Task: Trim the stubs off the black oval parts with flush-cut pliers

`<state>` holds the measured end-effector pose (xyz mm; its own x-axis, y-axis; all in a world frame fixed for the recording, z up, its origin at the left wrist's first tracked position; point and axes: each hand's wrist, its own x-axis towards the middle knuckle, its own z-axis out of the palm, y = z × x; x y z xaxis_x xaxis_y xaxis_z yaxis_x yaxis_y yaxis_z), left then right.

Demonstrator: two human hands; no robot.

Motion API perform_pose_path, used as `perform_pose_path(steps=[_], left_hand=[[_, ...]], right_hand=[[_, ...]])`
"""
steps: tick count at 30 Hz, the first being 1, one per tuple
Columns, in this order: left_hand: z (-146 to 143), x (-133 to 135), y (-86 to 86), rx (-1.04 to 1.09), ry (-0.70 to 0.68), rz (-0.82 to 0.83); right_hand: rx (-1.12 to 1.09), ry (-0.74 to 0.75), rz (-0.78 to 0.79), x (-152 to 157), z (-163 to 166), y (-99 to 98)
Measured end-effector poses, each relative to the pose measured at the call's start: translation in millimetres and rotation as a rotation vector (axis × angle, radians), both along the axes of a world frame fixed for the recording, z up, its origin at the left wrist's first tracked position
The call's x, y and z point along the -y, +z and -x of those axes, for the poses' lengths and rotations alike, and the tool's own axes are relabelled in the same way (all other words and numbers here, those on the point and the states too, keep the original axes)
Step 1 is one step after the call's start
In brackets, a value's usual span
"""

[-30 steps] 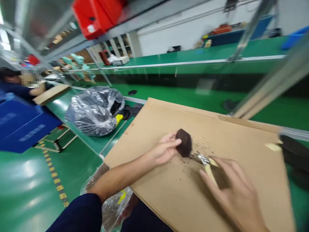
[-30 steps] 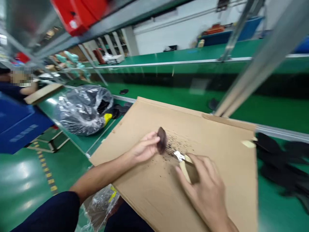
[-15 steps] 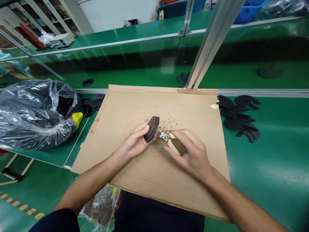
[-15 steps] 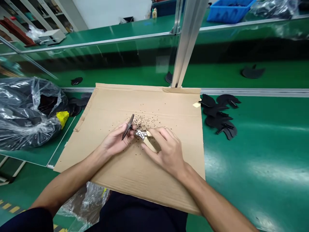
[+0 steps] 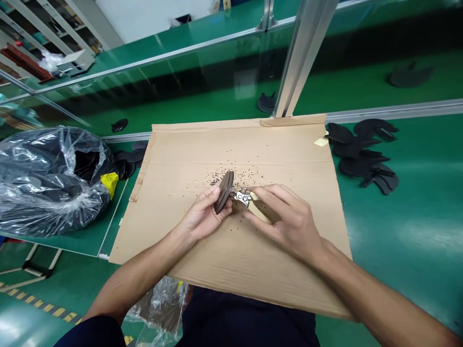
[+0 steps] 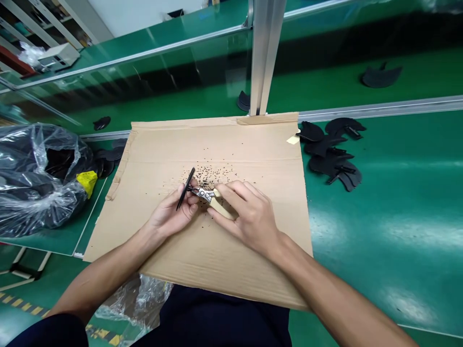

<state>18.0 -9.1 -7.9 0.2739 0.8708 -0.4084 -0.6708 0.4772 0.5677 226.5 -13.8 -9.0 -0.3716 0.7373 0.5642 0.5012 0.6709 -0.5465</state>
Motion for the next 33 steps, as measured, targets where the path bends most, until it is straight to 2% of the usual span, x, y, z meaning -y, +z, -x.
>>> perform_pose_path(steps=[12,21,28,33], left_hand=[[-1.6,-0.1,1.7,-0.031,0.024,-0.039],[-2.6,-0.3,3.4,-0.032,0.047,-0.023],[-5.5,-1.0,2.8,0.000,0.027,-0.005],[-5.7,-5.2,2.7,0.001,0.070,0.015]], right_hand=[[0.001,0.009,0.004,0.7,-0.3,0.4],[0.011,0.002,0.083,3.1,-2.2,2.4],[0.077,-0.018,0.085,4.0,-3.3,2.3],[0.066,-0.041,0.086,0.7,-2.7,0.4]])
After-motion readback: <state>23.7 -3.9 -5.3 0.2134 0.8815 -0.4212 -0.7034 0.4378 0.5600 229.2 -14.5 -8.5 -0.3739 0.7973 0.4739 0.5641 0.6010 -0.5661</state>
